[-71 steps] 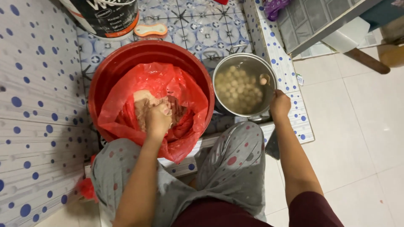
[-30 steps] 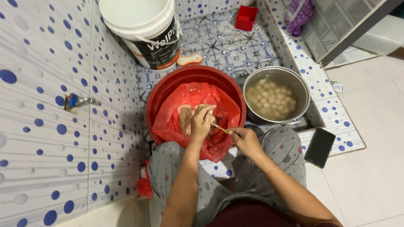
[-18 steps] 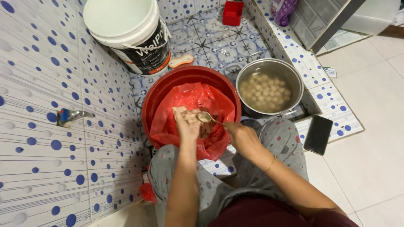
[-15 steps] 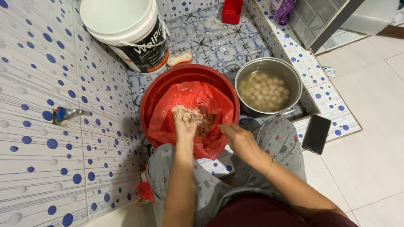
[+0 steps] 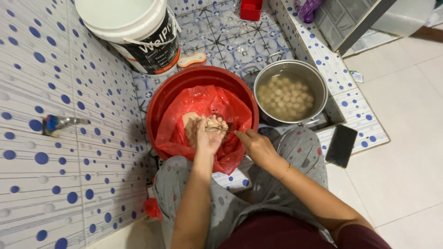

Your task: Forming meatballs by squeezing meat paste through the hand and scooping with a spoon into a pot of water.

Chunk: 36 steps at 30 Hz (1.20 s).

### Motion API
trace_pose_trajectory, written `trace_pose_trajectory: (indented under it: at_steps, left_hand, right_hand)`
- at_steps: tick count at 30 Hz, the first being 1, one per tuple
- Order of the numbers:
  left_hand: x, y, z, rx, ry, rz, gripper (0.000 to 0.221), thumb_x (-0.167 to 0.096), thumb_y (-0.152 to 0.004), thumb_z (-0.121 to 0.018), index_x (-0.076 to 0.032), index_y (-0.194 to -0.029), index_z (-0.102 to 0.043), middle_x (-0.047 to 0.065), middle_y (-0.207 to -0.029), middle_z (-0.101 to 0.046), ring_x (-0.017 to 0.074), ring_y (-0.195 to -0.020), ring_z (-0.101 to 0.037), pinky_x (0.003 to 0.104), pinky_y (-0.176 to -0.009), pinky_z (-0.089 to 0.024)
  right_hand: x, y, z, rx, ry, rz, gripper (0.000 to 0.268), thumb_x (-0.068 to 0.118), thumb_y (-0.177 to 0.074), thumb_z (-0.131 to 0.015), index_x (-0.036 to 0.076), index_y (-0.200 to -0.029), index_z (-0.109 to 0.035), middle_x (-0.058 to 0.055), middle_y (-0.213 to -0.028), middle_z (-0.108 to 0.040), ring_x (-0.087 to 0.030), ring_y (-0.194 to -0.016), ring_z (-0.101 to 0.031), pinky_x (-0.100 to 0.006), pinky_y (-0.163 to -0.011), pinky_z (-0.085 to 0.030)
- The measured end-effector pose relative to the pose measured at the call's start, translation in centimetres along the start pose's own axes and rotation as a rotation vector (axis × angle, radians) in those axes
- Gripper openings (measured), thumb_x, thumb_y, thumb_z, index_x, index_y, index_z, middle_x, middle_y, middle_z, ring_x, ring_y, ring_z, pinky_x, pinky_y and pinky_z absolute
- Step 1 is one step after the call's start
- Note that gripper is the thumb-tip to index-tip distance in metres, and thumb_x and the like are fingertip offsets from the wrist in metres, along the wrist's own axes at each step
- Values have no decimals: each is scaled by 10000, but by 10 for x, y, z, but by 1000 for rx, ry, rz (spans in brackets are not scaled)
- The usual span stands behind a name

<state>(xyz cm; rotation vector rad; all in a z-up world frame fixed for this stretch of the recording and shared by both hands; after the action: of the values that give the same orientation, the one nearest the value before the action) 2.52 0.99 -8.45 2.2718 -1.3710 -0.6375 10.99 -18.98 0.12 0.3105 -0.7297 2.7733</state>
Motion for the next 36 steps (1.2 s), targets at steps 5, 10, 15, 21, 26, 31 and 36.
trace_pose_trajectory:
  at_steps: [5,10,15,21,26,31,36]
  left_hand:
    - [-17,5,-9,-33,19,-129,228,-319,-937,-738,-118,-858,-665,75,-890,-719,281,-864,-711,417,-815,-613]
    - [-21,18,-23,3,-199,-212,173,-192,-946,-769,-126,-874,-627,22,-740,-625,125,-681,-601,205,-614,-519]
    - [-15,39,-35,-108,-633,-452,267,-47,-841,-831,-106,-978,-609,56,-659,-629,79,-399,-451,190,-282,-319]
    - [-10,57,-62,-241,-843,-825,458,43,-613,-940,-89,-969,-683,65,-848,-738,112,-764,-634,258,-656,-569]
    - [-24,83,-71,-292,-1028,-837,291,-250,-788,-814,-80,-958,-649,97,-859,-646,171,-817,-619,346,-769,-528]
    - [-29,115,-99,-316,-847,-733,423,-530,-1013,-486,-181,-791,-576,1,-725,-489,109,-709,-490,252,-662,-450]
    - [-34,64,-56,-291,-644,-678,225,-256,-882,-805,-66,-941,-700,70,-679,-616,118,-505,-588,235,-370,-449]
  right_hand:
    - [-4,-14,40,-90,-423,-196,307,14,-896,-646,151,-1138,-776,-89,-927,-754,-320,-893,-741,-378,-792,-587]
    - [-59,-13,43,-197,-520,-392,216,29,-976,-679,111,-1140,-792,-137,-1005,-780,-340,-1001,-732,-398,-871,-557]
    - [-109,25,9,-213,-607,-729,172,99,-1038,-659,58,-1160,-773,-71,-606,-640,-133,-534,-562,-273,-522,-455]
    - [2,19,29,108,-498,-604,143,77,-954,-682,78,-1037,-799,-170,-984,-787,-361,-949,-754,-444,-830,-589]
    - [23,73,-10,176,-129,-3,229,79,-924,-617,167,-1091,-746,-42,-782,-675,-216,-678,-684,-313,-598,-548]
    - [24,95,-14,143,60,189,206,59,-932,-601,161,-1064,-721,-22,-764,-573,-176,-593,-622,-263,-507,-485]
    - [28,86,10,264,-138,-55,253,114,-914,-610,195,-1116,-741,-41,-845,-662,-290,-665,-712,-380,-568,-563]
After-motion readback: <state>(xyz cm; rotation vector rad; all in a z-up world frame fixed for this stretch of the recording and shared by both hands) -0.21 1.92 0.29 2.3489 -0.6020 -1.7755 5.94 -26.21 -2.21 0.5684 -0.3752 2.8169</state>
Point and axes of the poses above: each hand's wrist, its own y-axis away from the middle knuckle, its own z-axis out of the back of the hand, x = y × z, the point moved 1 cm from there along -y, towards the middle knuckle
